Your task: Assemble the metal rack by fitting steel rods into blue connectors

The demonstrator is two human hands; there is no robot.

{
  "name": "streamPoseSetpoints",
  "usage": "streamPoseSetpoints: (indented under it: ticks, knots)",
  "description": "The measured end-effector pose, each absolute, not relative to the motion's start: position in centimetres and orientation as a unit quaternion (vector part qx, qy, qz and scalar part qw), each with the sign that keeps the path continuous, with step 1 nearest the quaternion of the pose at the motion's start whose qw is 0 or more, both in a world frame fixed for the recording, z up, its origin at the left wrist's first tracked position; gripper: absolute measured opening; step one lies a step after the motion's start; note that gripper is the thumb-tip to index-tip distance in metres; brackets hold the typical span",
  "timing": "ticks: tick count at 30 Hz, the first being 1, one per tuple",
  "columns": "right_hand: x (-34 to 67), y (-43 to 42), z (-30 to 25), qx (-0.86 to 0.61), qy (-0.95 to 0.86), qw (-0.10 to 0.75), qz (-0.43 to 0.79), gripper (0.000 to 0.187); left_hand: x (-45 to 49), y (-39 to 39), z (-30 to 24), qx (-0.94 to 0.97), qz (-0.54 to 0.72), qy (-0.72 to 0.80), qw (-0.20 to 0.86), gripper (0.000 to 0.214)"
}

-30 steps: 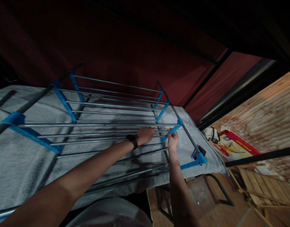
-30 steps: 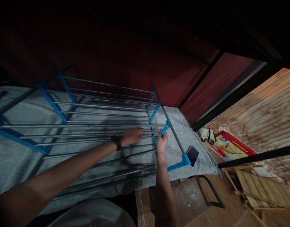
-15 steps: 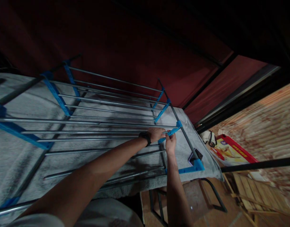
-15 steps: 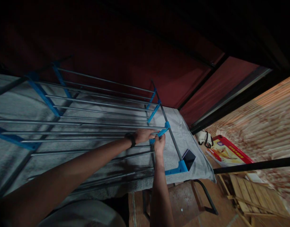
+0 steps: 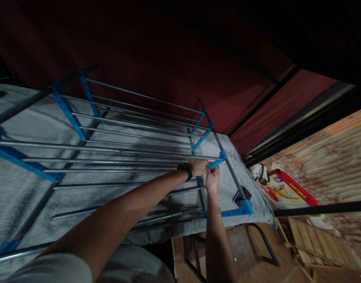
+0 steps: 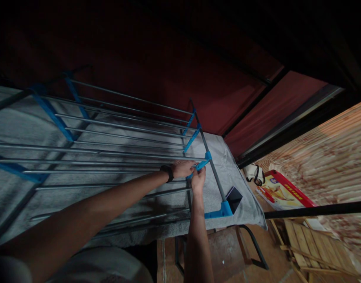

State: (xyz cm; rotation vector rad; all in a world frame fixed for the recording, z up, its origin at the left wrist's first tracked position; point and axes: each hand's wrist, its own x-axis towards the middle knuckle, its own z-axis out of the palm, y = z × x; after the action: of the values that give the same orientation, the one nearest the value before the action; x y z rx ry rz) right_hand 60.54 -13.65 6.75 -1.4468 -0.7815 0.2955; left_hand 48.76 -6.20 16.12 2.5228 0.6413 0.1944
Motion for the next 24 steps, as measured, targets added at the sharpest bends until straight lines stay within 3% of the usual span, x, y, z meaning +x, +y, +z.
streamPoseSetpoints:
  ticks: [11, 24]
  knots:
    - [60.5, -13.6, 6.4, -0.657, -0.357, 0.660, 0.074, 0.022, 49.2, -7.0, 15.9, 0.910, 0.101, 0.287, 0.280, 0.036]
    - [60.2, -13.7, 6.0, -0.665, -0.357, 0.650, 0.090, 0.039, 49.2, -7.3, 15.8, 0.905, 0.127, 0.286, 0.286, 0.028]
